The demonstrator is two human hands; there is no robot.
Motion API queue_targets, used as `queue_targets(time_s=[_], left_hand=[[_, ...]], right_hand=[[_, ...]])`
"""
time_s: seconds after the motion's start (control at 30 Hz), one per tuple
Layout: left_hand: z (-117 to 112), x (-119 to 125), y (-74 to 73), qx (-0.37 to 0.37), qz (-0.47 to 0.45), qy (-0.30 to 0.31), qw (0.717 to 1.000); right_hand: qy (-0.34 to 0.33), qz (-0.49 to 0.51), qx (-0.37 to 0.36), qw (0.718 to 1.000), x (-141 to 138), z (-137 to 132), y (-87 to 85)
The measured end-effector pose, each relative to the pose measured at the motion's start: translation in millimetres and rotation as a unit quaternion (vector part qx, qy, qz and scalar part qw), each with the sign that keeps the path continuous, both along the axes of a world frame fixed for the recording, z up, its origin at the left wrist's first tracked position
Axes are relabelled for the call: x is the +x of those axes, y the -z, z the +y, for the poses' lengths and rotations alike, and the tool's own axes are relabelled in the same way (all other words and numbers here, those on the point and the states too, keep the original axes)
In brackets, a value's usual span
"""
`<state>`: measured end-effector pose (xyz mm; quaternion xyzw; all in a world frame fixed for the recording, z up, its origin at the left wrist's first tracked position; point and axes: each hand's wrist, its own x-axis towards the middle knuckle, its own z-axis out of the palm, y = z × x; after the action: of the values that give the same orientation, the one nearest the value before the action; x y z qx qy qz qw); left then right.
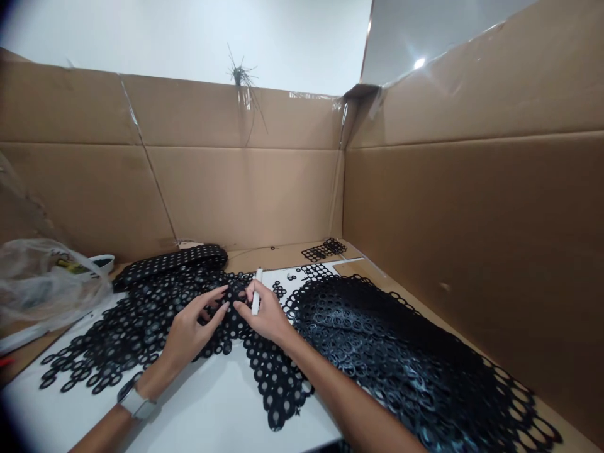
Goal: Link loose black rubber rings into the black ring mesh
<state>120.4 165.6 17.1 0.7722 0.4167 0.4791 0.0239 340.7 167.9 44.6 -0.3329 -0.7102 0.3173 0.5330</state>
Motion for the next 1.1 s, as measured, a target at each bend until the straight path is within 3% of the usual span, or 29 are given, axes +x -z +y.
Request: queue_targets(time_s=[0.3,0.5,0.77,0.93,1.1], left_hand=[[-5.3,0.2,-14.4,0.082,0.013,0.013,0.996],[-4.5,0.4,-12.6,0.074,0.005,0.033,0.997],[-6.8,1.0,-14.5,-0.029,-0.065,0.057,0.996],[-6.1,4.2,-16.1,-0.15,-0.159,0.065,0.974],[-5.6,4.8,-17.1,-0.196,-0.187,0.069,0.96]], right_hand=[[0.021,-0.051,0.06,0.997,-0.8,-6.4,2.3],[0.022,-0.1,0.124,0.987,-1.9,-7.9,5.8],[0.033,-0.124,0.191,0.973,-4.5,-6.1,13.4],[0.029,-0.143,0.19,0.971,-3.5,-8.3,12.6],[0.03,-0.157,0.182,0.97,-3.1,-9.6,12.0]])
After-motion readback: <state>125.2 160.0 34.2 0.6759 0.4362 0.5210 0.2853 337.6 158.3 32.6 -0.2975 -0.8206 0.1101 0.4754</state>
